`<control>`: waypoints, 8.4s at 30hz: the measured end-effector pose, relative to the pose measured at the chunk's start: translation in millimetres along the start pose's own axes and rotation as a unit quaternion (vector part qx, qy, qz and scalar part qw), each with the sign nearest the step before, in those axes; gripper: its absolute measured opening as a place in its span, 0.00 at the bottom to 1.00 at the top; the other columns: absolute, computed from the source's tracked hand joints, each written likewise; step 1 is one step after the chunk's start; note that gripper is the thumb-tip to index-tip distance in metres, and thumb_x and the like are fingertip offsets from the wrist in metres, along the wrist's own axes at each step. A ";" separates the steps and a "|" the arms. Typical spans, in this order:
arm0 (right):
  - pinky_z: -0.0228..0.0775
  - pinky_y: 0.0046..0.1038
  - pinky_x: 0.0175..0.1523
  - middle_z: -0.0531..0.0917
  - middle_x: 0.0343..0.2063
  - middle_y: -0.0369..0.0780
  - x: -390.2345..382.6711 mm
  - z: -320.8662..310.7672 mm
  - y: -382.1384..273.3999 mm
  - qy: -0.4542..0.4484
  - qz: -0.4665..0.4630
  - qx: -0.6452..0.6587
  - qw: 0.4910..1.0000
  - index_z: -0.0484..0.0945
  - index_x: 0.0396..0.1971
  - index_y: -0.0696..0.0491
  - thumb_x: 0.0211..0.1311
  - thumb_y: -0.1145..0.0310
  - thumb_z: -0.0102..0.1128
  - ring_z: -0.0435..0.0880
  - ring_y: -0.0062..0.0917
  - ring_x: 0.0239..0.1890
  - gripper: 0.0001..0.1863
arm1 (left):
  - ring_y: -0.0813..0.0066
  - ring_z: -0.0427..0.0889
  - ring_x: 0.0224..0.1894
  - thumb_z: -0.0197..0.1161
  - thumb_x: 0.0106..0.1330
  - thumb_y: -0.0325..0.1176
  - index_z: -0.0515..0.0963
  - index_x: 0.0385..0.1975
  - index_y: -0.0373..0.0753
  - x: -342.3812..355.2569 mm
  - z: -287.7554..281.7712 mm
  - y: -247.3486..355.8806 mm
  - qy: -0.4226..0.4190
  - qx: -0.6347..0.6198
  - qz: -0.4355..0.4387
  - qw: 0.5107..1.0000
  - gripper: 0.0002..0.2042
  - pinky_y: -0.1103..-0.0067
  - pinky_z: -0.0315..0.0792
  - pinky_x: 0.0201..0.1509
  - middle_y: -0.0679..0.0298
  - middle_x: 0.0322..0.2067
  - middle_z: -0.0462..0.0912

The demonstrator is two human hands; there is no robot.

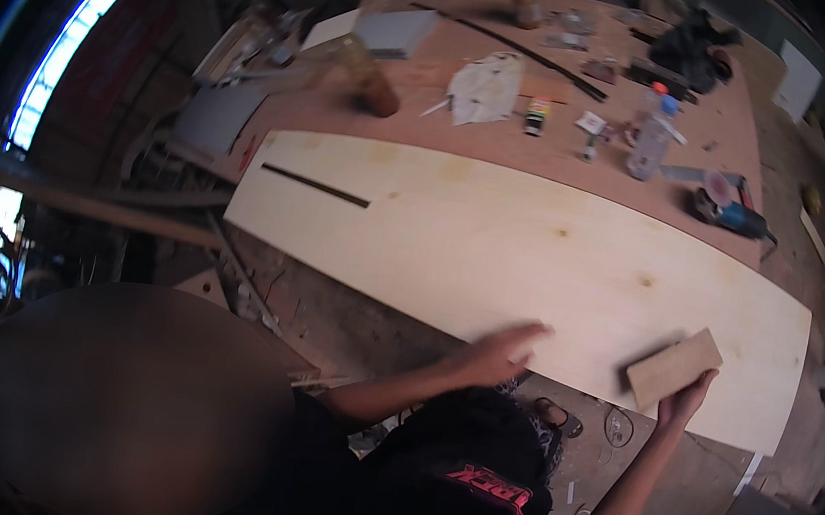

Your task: The person sands the surface and edges of wood boards with sandpaper. They then apply a white adhesive strip to the edge of a curved board and trim the excess material with a utility knife.

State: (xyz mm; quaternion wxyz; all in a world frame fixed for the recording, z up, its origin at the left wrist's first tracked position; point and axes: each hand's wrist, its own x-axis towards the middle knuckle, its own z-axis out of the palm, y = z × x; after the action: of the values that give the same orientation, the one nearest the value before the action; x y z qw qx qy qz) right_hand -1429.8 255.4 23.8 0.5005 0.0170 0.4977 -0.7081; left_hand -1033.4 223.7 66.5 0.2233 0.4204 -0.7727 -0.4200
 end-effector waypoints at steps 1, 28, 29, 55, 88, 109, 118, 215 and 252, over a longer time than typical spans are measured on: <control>0.69 0.42 0.61 0.68 0.64 0.46 22.9 3.1 7.5 0.049 0.013 -0.011 0.999 0.58 0.70 0.51 0.73 0.42 0.43 0.71 0.38 0.64 0.36 | 0.55 0.69 0.66 0.55 0.68 0.28 0.69 0.63 0.38 -6.8 -21.7 -20.9 0.068 0.023 -0.049 0.996 0.22 0.67 0.63 0.70 0.50 0.63 0.71; 0.74 0.29 0.48 0.83 0.42 0.40 -148.5 -55.3 62.1 0.241 -0.247 -0.388 0.855 0.80 0.49 0.55 0.64 0.68 0.59 0.81 0.26 0.42 0.15 | 0.53 0.77 0.41 0.60 0.59 0.18 0.74 0.37 0.31 26.7 -326.7 -234.3 0.007 0.397 -0.046 0.917 0.08 0.63 0.72 0.46 0.51 0.36 0.78; 0.73 0.29 0.48 0.84 0.40 0.40 -153.2 -58.6 61.5 0.238 -0.235 -0.367 0.868 0.80 0.49 0.55 0.64 0.68 0.59 0.81 0.25 0.41 0.15 | 0.55 0.79 0.41 0.59 0.61 0.18 0.74 0.40 0.30 47.1 -302.6 -196.4 0.018 0.380 -0.040 0.924 0.08 0.67 0.73 0.46 0.50 0.37 0.78; 0.80 0.22 0.31 0.84 0.33 0.38 -211.6 -310.3 -225.9 0.126 -0.311 0.054 0.941 0.73 0.46 0.58 0.61 0.71 0.69 0.86 0.23 0.32 0.17 | 0.64 0.76 0.59 0.48 0.74 0.56 0.51 0.73 0.38 160.1 461.7 445.9 -0.549 -0.310 0.081 0.772 0.36 0.70 0.65 0.65 0.52 0.61 0.74; 0.79 0.27 0.38 0.78 0.36 0.33 105.2 -574.3 -622.1 0.103 -0.168 0.048 0.979 0.71 0.46 0.51 0.69 0.58 0.61 0.81 0.22 0.39 0.15 | 0.68 0.87 0.39 0.64 0.65 0.21 0.74 0.53 0.23 311.1 678.2 552.0 -0.099 -0.402 -0.071 0.907 0.18 0.77 0.81 0.47 0.53 0.40 0.85; 0.77 0.26 0.33 0.79 0.35 0.35 201.2 -640.9 -739.8 -0.087 -0.056 0.005 0.995 0.71 0.43 0.51 0.71 0.56 0.58 0.78 0.19 0.32 0.15 | 0.69 0.85 0.37 0.62 0.69 0.26 0.72 0.55 0.25 351.5 791.7 652.8 0.173 -0.368 -0.095 0.909 0.18 0.72 0.80 0.47 0.56 0.38 0.84; 0.72 0.23 0.31 0.81 0.28 0.35 198.7 -628.1 -757.6 -0.238 0.102 -0.219 0.941 0.76 0.36 0.54 0.70 0.55 0.60 0.78 0.17 0.30 0.15 | 0.68 0.84 0.38 0.61 0.71 0.29 0.74 0.49 0.28 350.2 774.5 658.8 0.222 -0.400 -0.036 0.888 0.13 0.70 0.80 0.48 0.57 0.38 0.83; 0.72 0.20 0.33 0.79 0.37 0.36 264.9 -261.6 -686.7 -0.413 -0.178 -0.255 0.856 0.71 0.57 0.57 0.69 0.68 0.58 0.78 0.16 0.29 0.20 | 0.77 0.81 0.31 0.59 0.73 0.33 0.79 0.35 0.28 387.8 587.6 568.3 0.345 -0.115 -0.107 0.925 0.12 0.76 0.76 0.39 0.63 0.29 0.83; 0.77 0.15 0.32 0.82 0.38 0.39 449.1 -245.1 -379.3 -0.269 0.076 -0.175 0.944 0.80 0.52 0.61 0.62 0.71 0.68 0.79 0.14 0.37 0.19 | 0.84 0.67 0.19 0.49 0.78 0.40 0.71 0.56 0.31 475.3 746.4 390.3 0.250 -0.118 -0.515 0.812 0.19 0.82 0.61 0.23 0.69 0.18 0.70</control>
State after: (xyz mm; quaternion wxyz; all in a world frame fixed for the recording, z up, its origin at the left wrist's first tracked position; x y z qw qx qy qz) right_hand -2045.1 122.9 -73.4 0.6632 -0.2239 0.4581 -0.5479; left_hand -1994.8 284.8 -19.3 0.2081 0.8174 -0.3051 -0.4420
